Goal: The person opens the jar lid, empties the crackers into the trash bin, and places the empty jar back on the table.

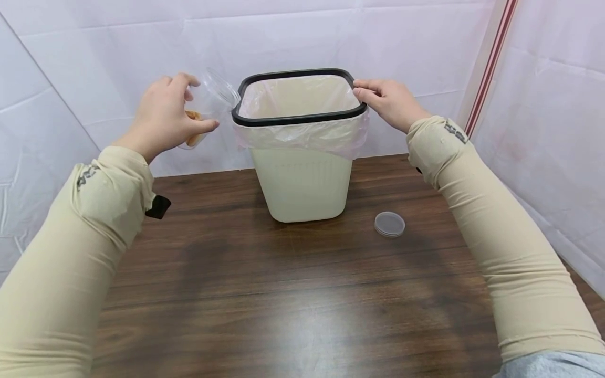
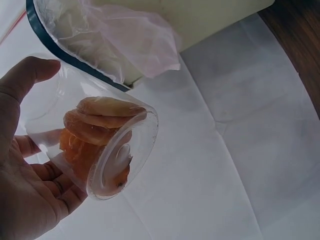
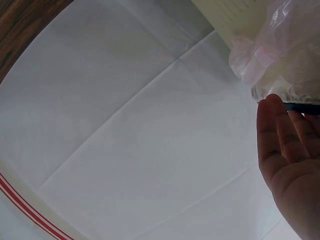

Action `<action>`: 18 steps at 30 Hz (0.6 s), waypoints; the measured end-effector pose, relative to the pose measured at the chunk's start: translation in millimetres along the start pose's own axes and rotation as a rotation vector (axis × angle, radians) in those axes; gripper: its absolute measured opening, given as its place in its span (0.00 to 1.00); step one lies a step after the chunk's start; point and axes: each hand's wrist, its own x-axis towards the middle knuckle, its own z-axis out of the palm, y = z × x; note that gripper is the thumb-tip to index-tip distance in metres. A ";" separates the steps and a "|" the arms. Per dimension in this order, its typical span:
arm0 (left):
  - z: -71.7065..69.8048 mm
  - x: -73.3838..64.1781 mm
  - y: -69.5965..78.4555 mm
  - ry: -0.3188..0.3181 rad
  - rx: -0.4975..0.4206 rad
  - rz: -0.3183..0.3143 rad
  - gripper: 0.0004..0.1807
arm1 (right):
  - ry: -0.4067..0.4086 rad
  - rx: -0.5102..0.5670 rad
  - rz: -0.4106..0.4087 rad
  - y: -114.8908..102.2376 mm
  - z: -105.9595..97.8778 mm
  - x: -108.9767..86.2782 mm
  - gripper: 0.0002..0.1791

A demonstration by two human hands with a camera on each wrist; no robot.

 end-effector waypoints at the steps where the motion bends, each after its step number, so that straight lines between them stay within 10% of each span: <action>1: -0.4 0.2 0.1 0.000 0.007 0.004 0.41 | 0.000 0.001 0.000 -0.2 0.0 0.0 0.29; 18: -6.7 3.3 1.4 -0.020 0.057 0.020 0.41 | -0.003 0.008 -0.003 -0.9 1.5 -1.2 0.29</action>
